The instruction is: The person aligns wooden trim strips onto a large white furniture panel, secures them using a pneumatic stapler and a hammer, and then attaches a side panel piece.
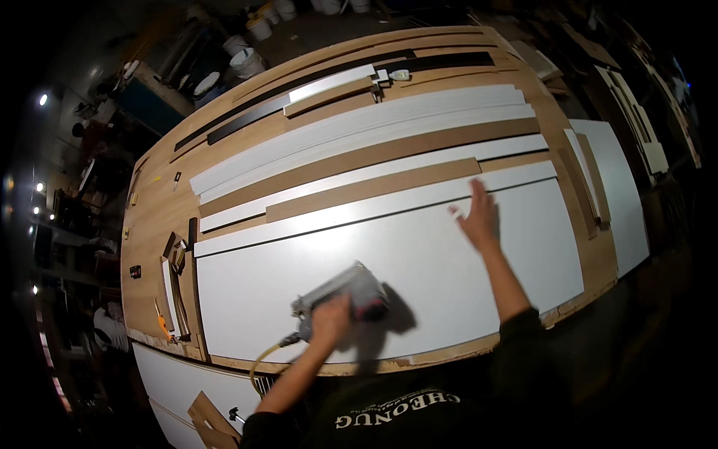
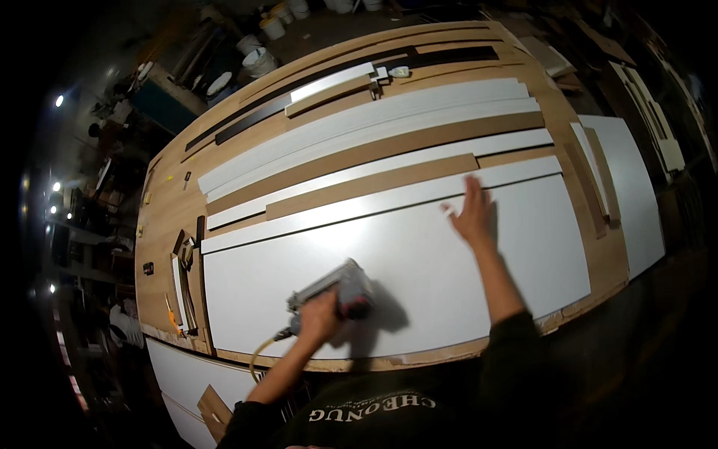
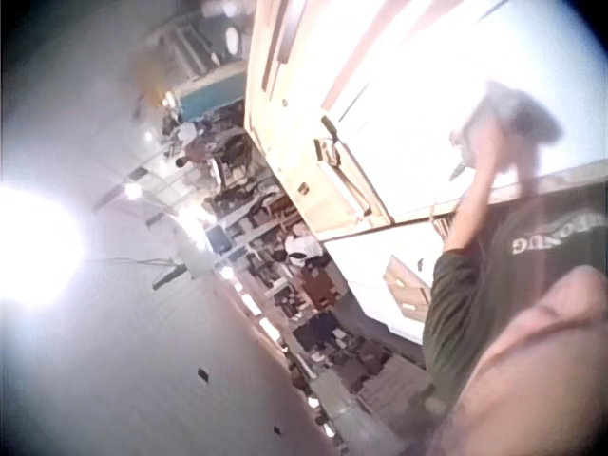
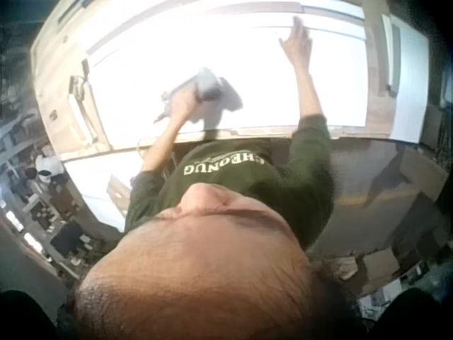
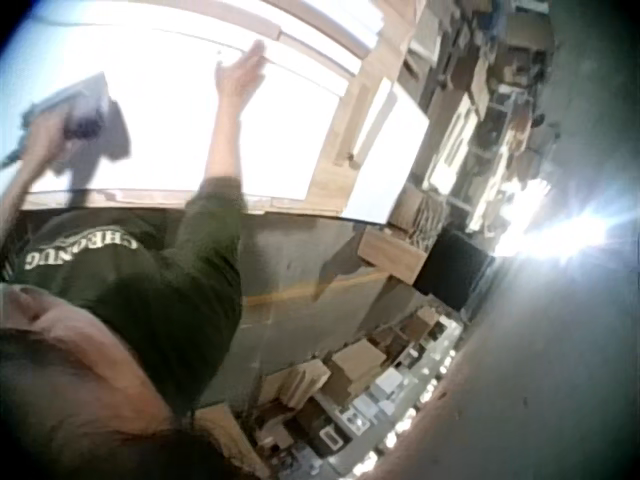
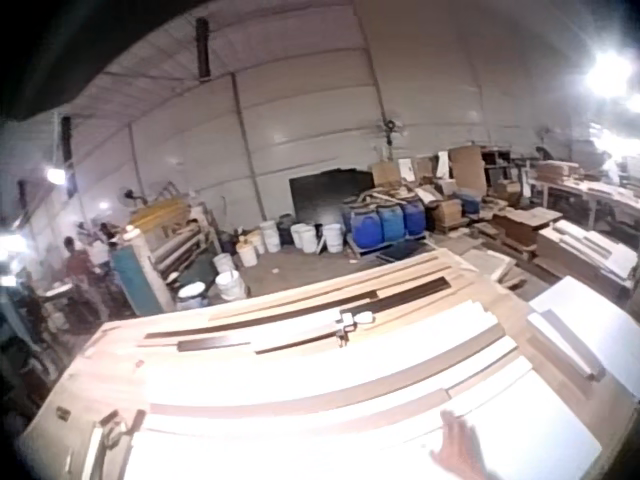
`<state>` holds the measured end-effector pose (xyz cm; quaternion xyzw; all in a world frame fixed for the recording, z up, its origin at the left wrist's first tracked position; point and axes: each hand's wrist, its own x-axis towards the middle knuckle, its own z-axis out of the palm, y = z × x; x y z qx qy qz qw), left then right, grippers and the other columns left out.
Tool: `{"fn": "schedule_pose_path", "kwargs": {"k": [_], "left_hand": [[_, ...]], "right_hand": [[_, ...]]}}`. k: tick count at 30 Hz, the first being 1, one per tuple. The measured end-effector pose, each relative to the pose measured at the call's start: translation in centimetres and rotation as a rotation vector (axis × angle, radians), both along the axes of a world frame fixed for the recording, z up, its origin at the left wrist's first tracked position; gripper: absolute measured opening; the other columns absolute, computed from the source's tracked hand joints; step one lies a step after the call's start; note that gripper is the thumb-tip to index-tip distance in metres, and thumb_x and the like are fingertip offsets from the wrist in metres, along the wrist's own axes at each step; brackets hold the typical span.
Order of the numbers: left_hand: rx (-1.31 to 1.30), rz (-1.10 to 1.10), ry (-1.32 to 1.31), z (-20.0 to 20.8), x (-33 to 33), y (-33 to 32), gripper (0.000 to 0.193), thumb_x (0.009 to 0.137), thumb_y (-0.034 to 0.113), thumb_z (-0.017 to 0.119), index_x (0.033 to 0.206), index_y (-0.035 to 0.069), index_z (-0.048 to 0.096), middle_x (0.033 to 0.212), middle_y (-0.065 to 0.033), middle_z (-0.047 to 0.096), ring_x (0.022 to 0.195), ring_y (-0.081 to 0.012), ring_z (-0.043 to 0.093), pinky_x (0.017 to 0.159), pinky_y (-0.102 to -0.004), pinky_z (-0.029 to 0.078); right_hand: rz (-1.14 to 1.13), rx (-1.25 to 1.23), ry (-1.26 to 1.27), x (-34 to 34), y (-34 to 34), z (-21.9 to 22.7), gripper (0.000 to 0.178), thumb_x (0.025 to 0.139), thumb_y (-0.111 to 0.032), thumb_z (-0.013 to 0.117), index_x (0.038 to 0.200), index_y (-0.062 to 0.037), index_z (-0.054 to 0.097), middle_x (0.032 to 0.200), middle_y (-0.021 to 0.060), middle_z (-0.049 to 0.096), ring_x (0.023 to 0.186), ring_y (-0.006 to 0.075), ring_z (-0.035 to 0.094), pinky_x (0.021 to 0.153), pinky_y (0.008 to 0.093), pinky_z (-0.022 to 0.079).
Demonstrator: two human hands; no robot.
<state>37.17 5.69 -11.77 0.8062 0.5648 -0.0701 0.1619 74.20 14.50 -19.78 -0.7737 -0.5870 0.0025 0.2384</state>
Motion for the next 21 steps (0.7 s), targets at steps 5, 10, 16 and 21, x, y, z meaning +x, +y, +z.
{"fn": "schedule_pose_path", "kwargs": {"k": [5,10,16,21], "left_hand": [[0.008,0.01,-0.405,-1.7,-1.7,3.2,0.056,0.072,0.034,0.076,0.119,0.007,0.059,0.112,-0.0171,0.06,0.105,-0.0327,0.059,0.087,-0.0405,0.049],[0.721,0.438,-0.363,-8.9,-14.6,19.1,0.039,0.079,0.025,0.071,0.109,0.003,0.058,0.113,-0.0173,0.057,0.108,-0.0353,0.054,0.091,-0.0399,0.045],[0.662,0.533,-0.212,-11.9,-16.7,21.1,0.038,0.087,0.038,0.06,0.095,0.001,0.057,0.102,-0.0174,0.055,0.096,-0.0366,0.049,0.088,-0.0464,0.038],[0.775,0.362,-0.211,-12.5,-17.9,19.3,0.026,0.085,0.027,0.061,0.091,0.002,0.059,0.094,-0.0143,0.055,0.087,-0.0331,0.05,0.083,-0.0438,0.041]], "right_hand": [[-0.065,-0.128,-0.09,5.5,4.6,-2.2,0.084,0.078,-0.045,0.072,0.139,-0.0025,0.032,0.14,0.0138,0.039,0.135,0.0296,0.031,0.113,0.0547,0.017],[0.002,-0.014,0.023,5.4,4.8,-3.5,0.081,0.074,-0.038,0.076,0.135,-0.0065,0.032,0.134,0.0128,0.043,0.131,0.0298,0.036,0.113,0.0549,0.015],[0.041,0.012,-0.053,6.7,4.5,-4.5,0.077,0.076,-0.034,0.075,0.132,-0.0086,0.029,0.131,0.0132,0.043,0.124,0.0316,0.041,0.111,0.0555,0.017],[-0.007,-0.056,-0.289,4.6,2.1,-3.6,0.058,0.073,-0.039,0.075,0.114,-0.0053,0.051,0.116,0.0142,0.049,0.115,0.0324,0.045,0.108,0.054,0.023]]}}
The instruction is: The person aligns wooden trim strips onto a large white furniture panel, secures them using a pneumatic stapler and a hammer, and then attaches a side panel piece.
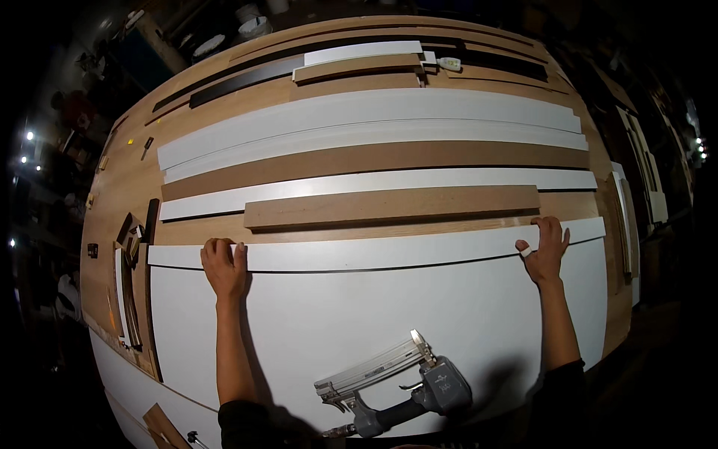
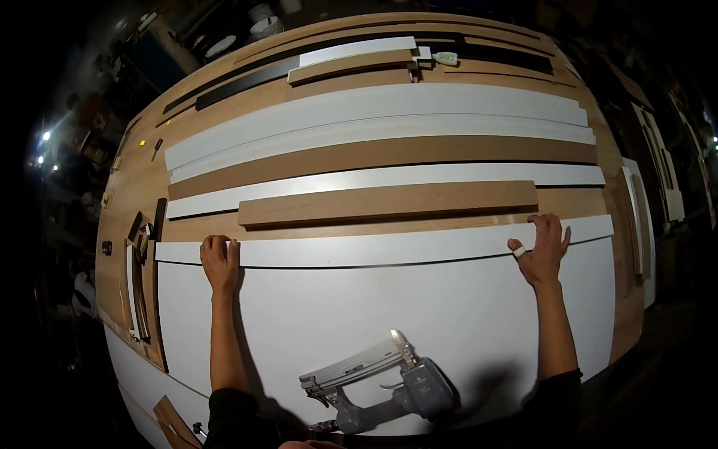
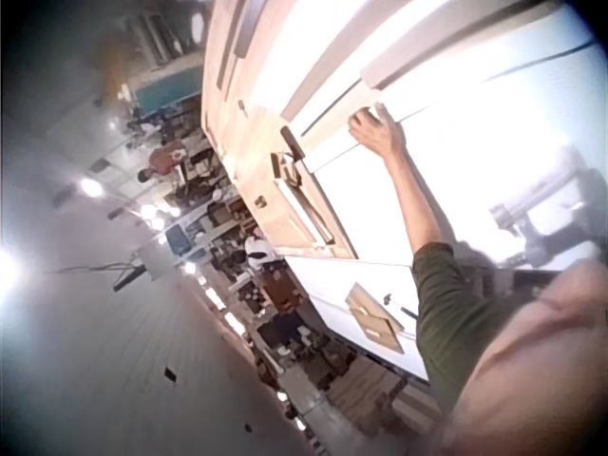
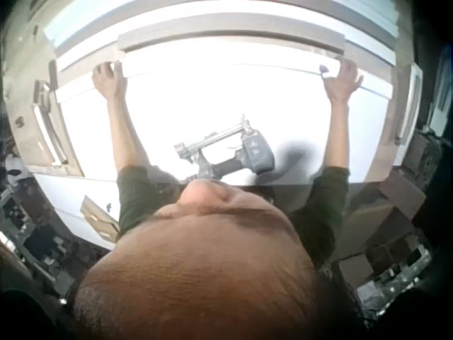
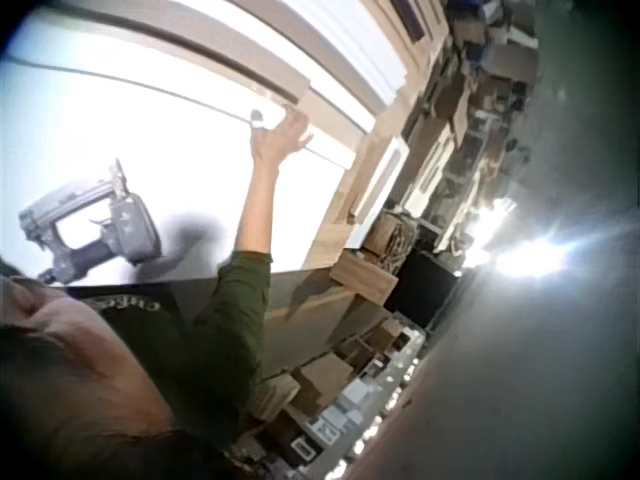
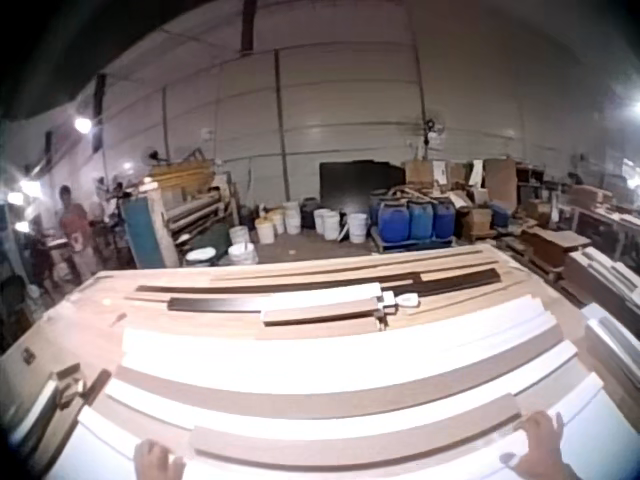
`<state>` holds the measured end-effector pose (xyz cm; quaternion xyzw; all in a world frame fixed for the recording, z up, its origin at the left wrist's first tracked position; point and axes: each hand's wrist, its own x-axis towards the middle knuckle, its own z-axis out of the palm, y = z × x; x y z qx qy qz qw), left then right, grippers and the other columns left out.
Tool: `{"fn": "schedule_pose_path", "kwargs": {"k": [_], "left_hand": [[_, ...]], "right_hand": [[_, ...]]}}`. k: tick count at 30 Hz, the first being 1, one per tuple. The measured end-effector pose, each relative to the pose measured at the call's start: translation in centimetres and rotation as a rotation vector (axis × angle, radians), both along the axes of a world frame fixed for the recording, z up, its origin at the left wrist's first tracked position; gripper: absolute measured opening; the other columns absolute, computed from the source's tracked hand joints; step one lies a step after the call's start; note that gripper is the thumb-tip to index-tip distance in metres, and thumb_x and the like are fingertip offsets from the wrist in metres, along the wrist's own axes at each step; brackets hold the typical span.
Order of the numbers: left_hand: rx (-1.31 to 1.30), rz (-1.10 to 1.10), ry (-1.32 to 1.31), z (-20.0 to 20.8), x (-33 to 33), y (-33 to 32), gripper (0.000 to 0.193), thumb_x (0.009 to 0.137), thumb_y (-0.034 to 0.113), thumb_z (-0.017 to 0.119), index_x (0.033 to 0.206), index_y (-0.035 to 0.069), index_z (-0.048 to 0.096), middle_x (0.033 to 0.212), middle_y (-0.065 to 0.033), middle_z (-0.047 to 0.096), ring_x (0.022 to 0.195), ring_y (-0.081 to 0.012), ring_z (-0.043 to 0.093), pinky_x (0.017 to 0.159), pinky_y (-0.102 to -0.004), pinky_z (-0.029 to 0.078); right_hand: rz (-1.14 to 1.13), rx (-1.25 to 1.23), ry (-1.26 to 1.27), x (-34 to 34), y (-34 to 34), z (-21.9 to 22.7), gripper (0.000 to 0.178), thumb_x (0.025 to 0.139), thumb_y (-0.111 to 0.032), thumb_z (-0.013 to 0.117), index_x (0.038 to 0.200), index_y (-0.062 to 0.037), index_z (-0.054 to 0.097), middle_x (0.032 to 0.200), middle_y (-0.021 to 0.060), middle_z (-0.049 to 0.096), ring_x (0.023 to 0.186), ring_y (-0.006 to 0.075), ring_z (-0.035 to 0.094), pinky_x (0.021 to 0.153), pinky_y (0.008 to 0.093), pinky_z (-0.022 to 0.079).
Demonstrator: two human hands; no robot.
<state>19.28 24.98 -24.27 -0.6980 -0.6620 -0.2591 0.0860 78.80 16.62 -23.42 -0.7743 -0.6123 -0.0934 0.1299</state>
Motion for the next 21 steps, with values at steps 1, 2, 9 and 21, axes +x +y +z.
{"fn": "schedule_pose_path", "kwargs": {"k": [1,2,9,21], "left_hand": [[0.013,-0.054,0.004,0.6,0.8,-0.3,0.024,0.083,0.025,0.063,0.091,0.002,0.059,0.094,-0.0143,0.055,0.088,-0.0331,0.051,0.083,-0.0438,0.041],[0.026,-0.106,0.008,1.1,1.9,-0.6,0.022,0.081,0.023,0.064,0.091,0.003,0.06,0.095,-0.0143,0.055,0.089,-0.0331,0.051,0.083,-0.0438,0.041],[-0.156,-0.287,-0.143,1.9,6.1,-0.4,0.021,0.073,0.022,0.071,0.084,0.006,0.061,0.082,-0.0091,0.054,0.083,-0.0302,0.051,0.076,-0.0408,0.041],[-0.142,-0.087,-0.23,1.7,-8.2,1.8,0.011,0.08,0.007,0.059,0.073,0.0,0.054,0.075,-0.0103,0.051,0.069,-0.0245,0.049,0.065,-0.035,0.042]], "right_hand": [[0.103,0.0,0.034,-1.6,0.3,0.5,0.057,0.072,-0.038,0.076,0.111,-0.0053,0.053,0.114,0.0143,0.05,0.114,0.0324,0.046,0.106,0.053,0.026],[0.209,-0.001,0.068,-4.1,0.6,0.8,0.055,0.07,-0.038,0.077,0.108,-0.0053,0.055,0.113,0.0144,0.052,0.112,0.0323,0.047,0.104,0.052,0.028],[0.701,-0.119,0.396,-22.5,6.7,2.2,0.058,0.063,-0.047,0.08,0.098,-0.0039,0.062,0.093,0.011,0.055,0.09,0.0293,0.054,0.08,0.0395,0.046],[0.495,-0.055,0.16,-6.0,4.3,1.7,0.063,0.077,-0.068,0.06,0.082,-0.0048,0.057,0.081,0.0123,0.055,0.078,0.0328,0.056,0.069,0.0415,0.046]]}}
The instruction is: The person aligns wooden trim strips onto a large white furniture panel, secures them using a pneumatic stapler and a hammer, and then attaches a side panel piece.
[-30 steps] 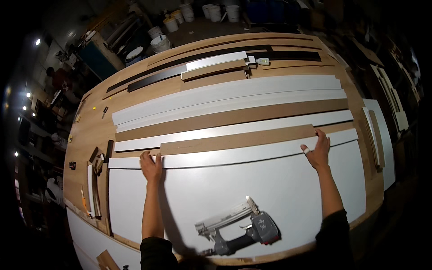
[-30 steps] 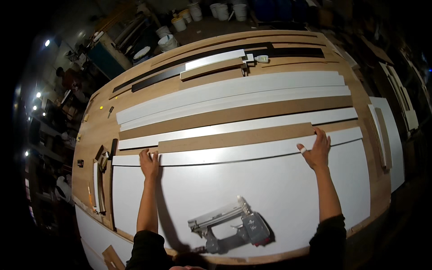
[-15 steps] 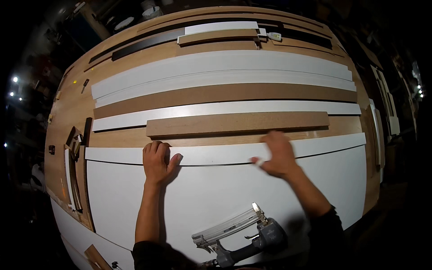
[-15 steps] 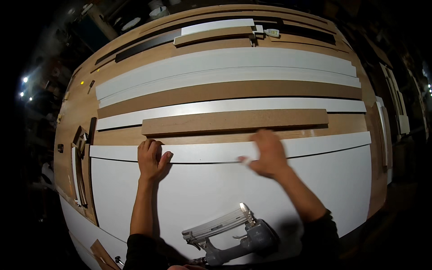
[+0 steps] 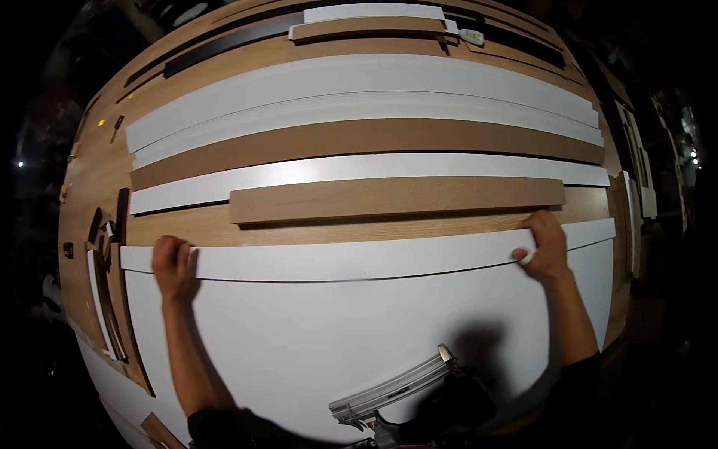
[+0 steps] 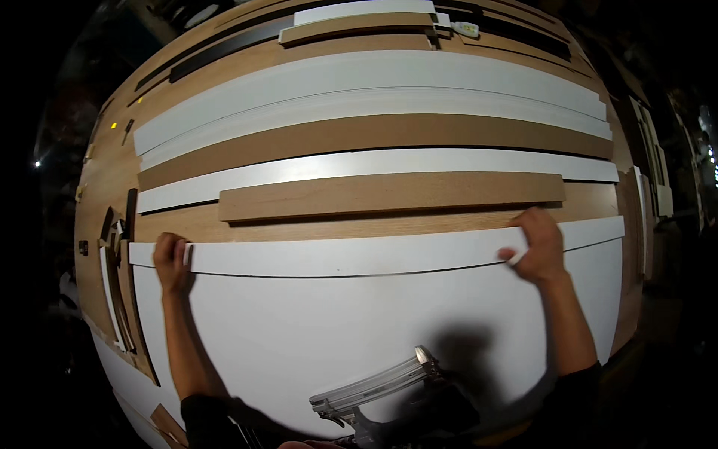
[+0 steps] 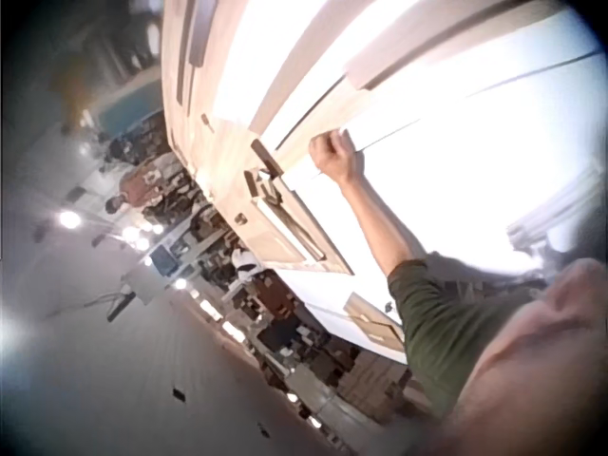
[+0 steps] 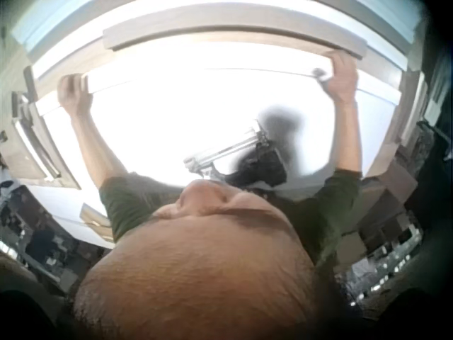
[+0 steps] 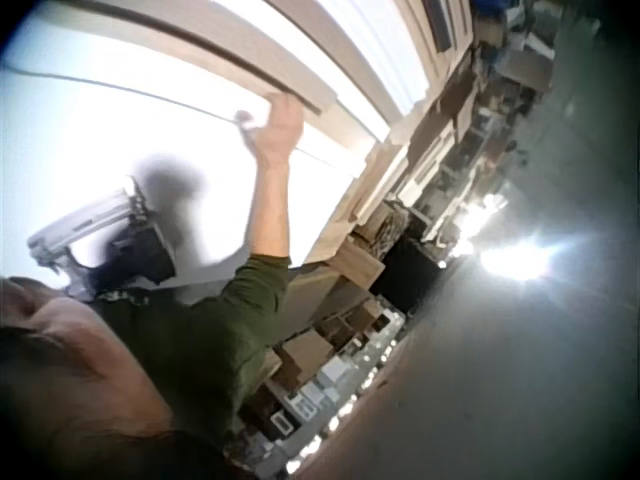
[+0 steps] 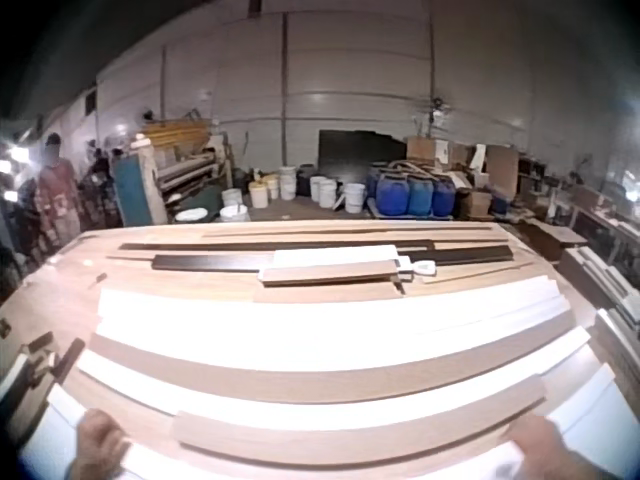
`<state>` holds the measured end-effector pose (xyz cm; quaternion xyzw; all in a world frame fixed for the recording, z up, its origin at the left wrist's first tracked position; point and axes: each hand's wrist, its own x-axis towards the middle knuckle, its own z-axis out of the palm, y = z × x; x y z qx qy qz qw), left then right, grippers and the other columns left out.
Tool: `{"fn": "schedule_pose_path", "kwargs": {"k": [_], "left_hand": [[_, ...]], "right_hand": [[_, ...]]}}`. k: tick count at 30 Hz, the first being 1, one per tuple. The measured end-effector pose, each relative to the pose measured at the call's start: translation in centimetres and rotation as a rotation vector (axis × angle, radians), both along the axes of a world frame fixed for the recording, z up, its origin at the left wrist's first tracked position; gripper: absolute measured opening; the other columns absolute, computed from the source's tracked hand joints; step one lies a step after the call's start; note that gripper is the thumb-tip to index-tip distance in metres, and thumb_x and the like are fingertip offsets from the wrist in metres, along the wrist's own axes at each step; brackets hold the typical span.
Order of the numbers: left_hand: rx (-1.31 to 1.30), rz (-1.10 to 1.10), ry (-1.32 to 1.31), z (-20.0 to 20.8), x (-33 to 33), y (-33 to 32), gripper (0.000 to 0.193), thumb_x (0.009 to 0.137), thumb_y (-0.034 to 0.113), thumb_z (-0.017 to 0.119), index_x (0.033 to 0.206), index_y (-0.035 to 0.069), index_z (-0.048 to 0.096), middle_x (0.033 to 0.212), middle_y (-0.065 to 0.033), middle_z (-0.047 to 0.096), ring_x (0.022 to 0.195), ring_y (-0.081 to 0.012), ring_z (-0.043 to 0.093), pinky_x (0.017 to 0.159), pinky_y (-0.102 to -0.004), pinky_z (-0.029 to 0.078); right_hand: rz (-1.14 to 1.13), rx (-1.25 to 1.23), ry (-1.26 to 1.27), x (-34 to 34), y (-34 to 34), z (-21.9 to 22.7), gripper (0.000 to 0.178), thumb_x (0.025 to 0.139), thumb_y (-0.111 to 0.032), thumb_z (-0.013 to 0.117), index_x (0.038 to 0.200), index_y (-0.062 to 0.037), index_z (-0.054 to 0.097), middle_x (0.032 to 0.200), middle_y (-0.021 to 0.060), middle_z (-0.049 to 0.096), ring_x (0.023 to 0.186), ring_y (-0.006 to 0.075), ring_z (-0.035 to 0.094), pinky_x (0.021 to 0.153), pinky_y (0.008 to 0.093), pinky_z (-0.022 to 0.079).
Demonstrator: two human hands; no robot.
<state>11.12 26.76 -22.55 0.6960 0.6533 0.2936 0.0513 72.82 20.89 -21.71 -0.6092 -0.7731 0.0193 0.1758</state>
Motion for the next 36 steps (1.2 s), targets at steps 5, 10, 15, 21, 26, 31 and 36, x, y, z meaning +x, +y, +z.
{"fn": "schedule_pose_path", "kwargs": {"k": [5,10,15,21,26,31,36], "left_hand": [[0.08,-0.054,-0.182,-2.4,-7.7,2.1,0.029,0.096,0.014,0.052,0.071,0.003,0.041,0.067,-0.0003,0.036,0.063,-0.0104,0.035,0.059,-0.024,0.036],[0.151,-0.006,-0.324,-4.3,-8.3,2.1,0.031,0.097,0.01,0.05,0.069,0.006,0.036,0.067,0.0016,0.032,0.061,-0.0083,0.031,0.055,-0.0237,0.032],[0.069,0.018,-0.175,-2.1,-5.9,2.4,0.02,0.082,0.005,0.061,0.067,0.001,0.048,0.067,-0.0041,0.043,0.062,-0.0145,0.042,0.056,-0.0282,0.037],[0.151,0.068,0.015,-1.8,-6.4,1.9,0.025,0.081,0.021,0.068,0.066,0.002,0.059,0.066,-0.01,0.052,0.064,-0.028,0.052,0.059,-0.0373,0.04],[0.196,0.029,0.107,-1.5,-6.3,1.8,0.029,0.078,0.025,0.071,0.063,0.004,0.058,0.065,-0.0088,0.053,0.067,-0.0279,0.051,0.064,-0.0383,0.039],[0.175,0.01,0.092,-1.5,-6.2,2.0,0.028,0.078,0.025,0.069,0.063,0.004,0.057,0.063,-0.0087,0.052,0.066,-0.0276,0.05,0.064,-0.038,0.039],[0.143,-0.004,0.085,-1.4,-6.4,2.2,0.03,0.078,0.026,0.069,0.062,0.004,0.057,0.063,-0.0083,0.052,0.064,-0.0273,0.049,0.064,-0.038,0.038]], "right_hand": [[-0.222,0.074,0.126,11.6,-1.6,-1.3,0.013,0.082,-0.01,0.056,0.072,-0.0011,0.055,0.073,0.0123,0.053,0.07,0.028,0.053,0.065,0.0365,0.044],[-0.145,0.25,0.112,12.7,-1.0,-2.9,0.005,0.075,-0.002,0.056,0.072,0.0003,0.059,0.071,0.0133,0.055,0.07,0.0292,0.055,0.064,0.0365,0.044],[-0.296,0.244,0.181,13.9,-2.2,-3.9,0.01,0.074,0.006,0.046,0.073,-0.0004,0.039,0.072,0.0077,0.041,0.066,0.0204,0.042,0.064,0.0285,0.037],[-0.26,0.265,0.113,14.2,-1.8,-4.5,0.013,0.08,0.002,0.05,0.075,-0.0019,0.039,0.074,0.0084,0.042,0.069,0.0205,0.041,0.067,0.0284,0.037],[-0.282,0.221,0.156,14.5,-1.8,-4.4,0.014,0.087,-0.005,0.043,0.075,-0.0028,0.036,0.073,0.0078,0.038,0.068,0.0212,0.039,0.065,0.0302,0.035],[-0.298,0.179,0.212,15.5,-2.0,-4.8,0.017,0.09,-0.009,0.041,0.075,-0.0027,0.037,0.074,0.008,0.038,0.069,0.021,0.038,0.066,0.0303,0.035],[-0.299,0.161,0.19,15.5,-1.8,-4.8,0.017,0.09,-0.01,0.041,0.075,-0.0022,0.038,0.074,0.0079,0.038,0.07,0.0206,0.039,0.067,0.03,0.035]]}}
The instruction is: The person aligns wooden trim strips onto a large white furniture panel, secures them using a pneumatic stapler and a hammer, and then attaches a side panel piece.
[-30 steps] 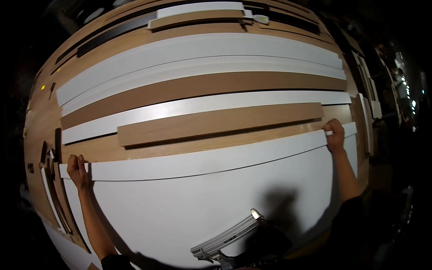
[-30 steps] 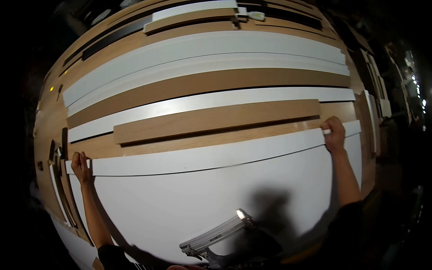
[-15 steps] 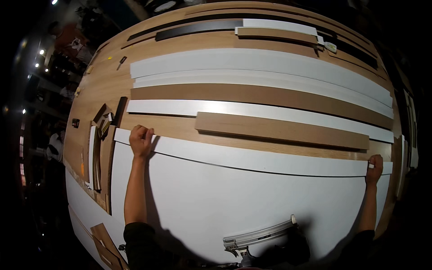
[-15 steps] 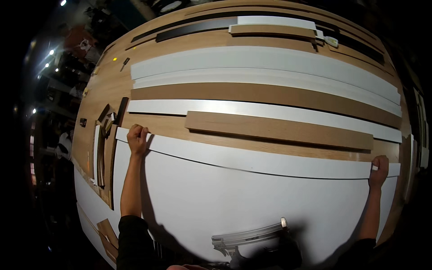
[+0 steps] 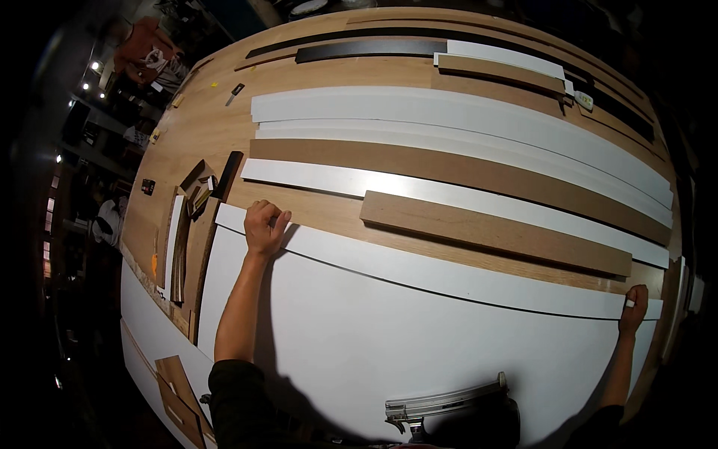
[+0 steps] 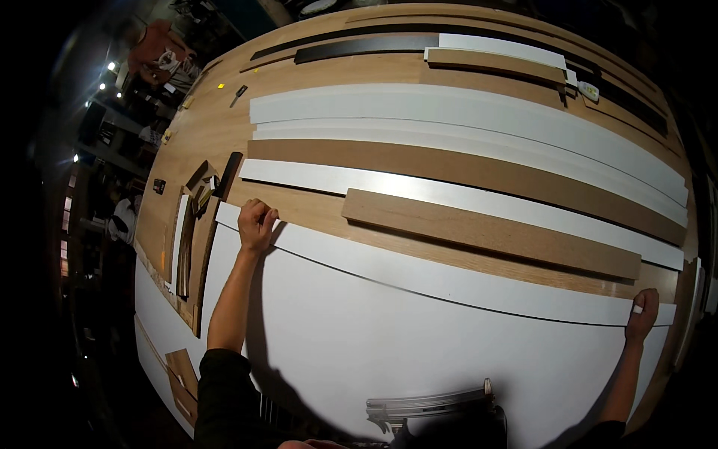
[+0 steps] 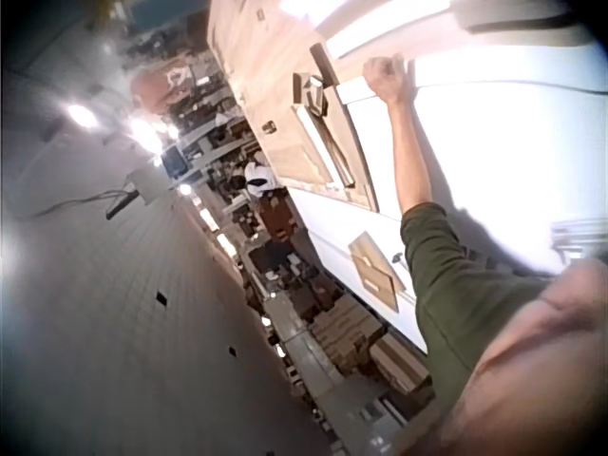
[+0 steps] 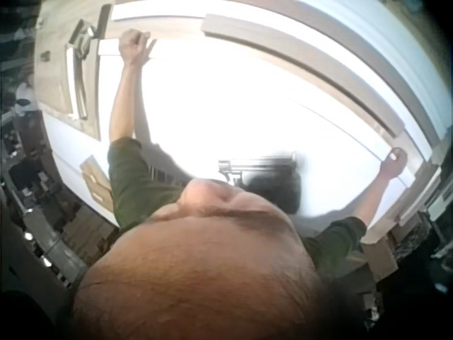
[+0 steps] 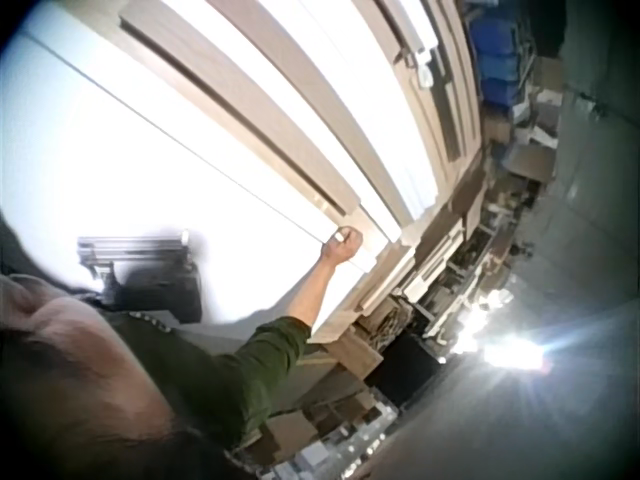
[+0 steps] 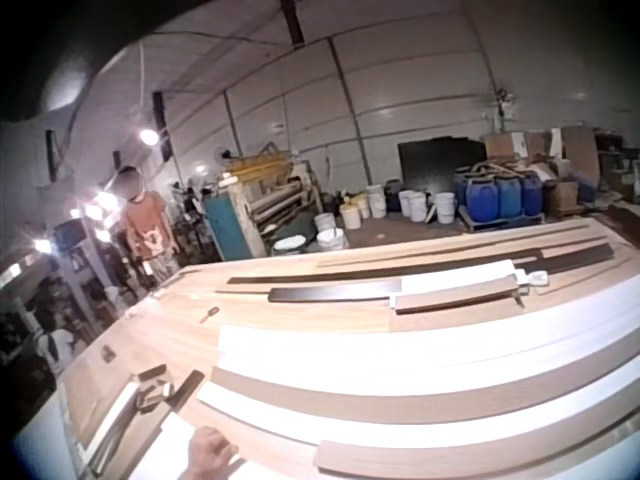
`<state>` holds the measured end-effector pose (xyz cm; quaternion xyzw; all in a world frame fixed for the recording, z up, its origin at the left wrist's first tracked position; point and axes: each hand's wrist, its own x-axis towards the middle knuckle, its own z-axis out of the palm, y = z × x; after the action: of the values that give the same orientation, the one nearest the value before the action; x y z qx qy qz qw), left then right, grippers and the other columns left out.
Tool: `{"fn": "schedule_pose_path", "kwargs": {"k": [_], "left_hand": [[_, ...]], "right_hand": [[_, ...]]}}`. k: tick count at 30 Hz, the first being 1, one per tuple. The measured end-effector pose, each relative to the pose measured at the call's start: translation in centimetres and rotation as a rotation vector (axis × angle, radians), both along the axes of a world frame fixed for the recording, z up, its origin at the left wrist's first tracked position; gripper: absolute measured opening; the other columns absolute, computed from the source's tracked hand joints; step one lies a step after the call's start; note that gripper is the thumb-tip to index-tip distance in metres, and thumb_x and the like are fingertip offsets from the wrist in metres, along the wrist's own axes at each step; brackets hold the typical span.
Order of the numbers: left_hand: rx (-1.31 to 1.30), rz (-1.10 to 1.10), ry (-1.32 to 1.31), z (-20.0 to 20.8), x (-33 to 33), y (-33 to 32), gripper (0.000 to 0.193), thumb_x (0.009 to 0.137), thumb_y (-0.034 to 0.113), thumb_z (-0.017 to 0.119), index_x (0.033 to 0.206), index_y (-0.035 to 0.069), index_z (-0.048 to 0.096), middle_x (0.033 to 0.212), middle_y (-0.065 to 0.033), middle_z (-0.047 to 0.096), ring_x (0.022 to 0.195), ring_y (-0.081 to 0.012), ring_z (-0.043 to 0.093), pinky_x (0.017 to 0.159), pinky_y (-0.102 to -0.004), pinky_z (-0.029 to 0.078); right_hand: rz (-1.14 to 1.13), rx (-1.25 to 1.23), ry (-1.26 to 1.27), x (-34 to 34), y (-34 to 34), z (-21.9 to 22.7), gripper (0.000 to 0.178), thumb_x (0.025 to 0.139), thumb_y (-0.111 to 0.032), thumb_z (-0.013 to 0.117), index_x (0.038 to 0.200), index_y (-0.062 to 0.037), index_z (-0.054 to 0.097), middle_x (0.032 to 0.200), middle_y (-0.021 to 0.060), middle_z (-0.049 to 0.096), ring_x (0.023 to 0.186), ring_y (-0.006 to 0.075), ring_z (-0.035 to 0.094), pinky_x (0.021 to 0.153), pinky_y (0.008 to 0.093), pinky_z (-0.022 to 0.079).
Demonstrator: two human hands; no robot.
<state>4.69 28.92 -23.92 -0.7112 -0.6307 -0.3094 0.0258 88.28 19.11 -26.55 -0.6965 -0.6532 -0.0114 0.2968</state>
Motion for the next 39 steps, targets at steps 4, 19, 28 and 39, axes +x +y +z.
{"fn": "schedule_pose_path", "kwargs": {"k": [4,19,28,39], "left_hand": [[-0.038,-0.056,-0.04,0.4,0.0,0.1,0.031,0.077,0.028,0.07,0.063,0.004,0.056,0.064,-0.0084,0.053,0.065,-0.0274,0.05,0.063,-0.0383,0.038],[-0.021,-0.066,-0.069,0.2,0.0,0.6,0.027,0.075,0.022,0.069,0.063,0.003,0.054,0.065,-0.0092,0.051,0.066,-0.0285,0.05,0.062,-0.0379,0.039],[-0.026,-0.077,0.024,0.3,0.2,0.9,0.027,0.077,0.019,0.066,0.063,0.003,0.049,0.064,-0.0098,0.049,0.064,-0.0293,0.048,0.061,-0.0387,0.037],[0.062,0.185,-0.095,-0.3,1.7,-1.0,0.032,0.078,0.025,0.068,0.1,0.004,0.059,0.107,-0.0171,0.054,0.094,-0.0322,0.052,0.083,-0.0421,0.043]], "right_hand": [[-0.009,-0.034,0.026,1.0,-0.2,-0.4,0.019,0.09,-0.011,0.042,0.074,-0.0022,0.038,0.074,0.0077,0.039,0.07,0.0202,0.04,0.067,0.0303,0.035],[-0.016,0.096,-0.035,0.6,0.1,-0.3,0.019,0.087,-0.008,0.046,0.072,-0.0035,0.034,0.073,0.0066,0.038,0.067,0.0182,0.038,0.065,0.0278,0.034],[0.015,0.02,-0.002,1.6,0.0,-0.7,0.013,0.086,-0.003,0.043,0.075,-0.0028,0.036,0.073,0.0059,0.039,0.068,0.0178,0.038,0.066,0.0273,0.036],[0.002,0.039,0.026,0.2,0.0,-0.3,0.009,0.083,0.0,0.048,0.077,-0.001,0.041,0.076,0.0098,0.042,0.072,0.0247,0.043,0.072,0.0309,0.039]]}}
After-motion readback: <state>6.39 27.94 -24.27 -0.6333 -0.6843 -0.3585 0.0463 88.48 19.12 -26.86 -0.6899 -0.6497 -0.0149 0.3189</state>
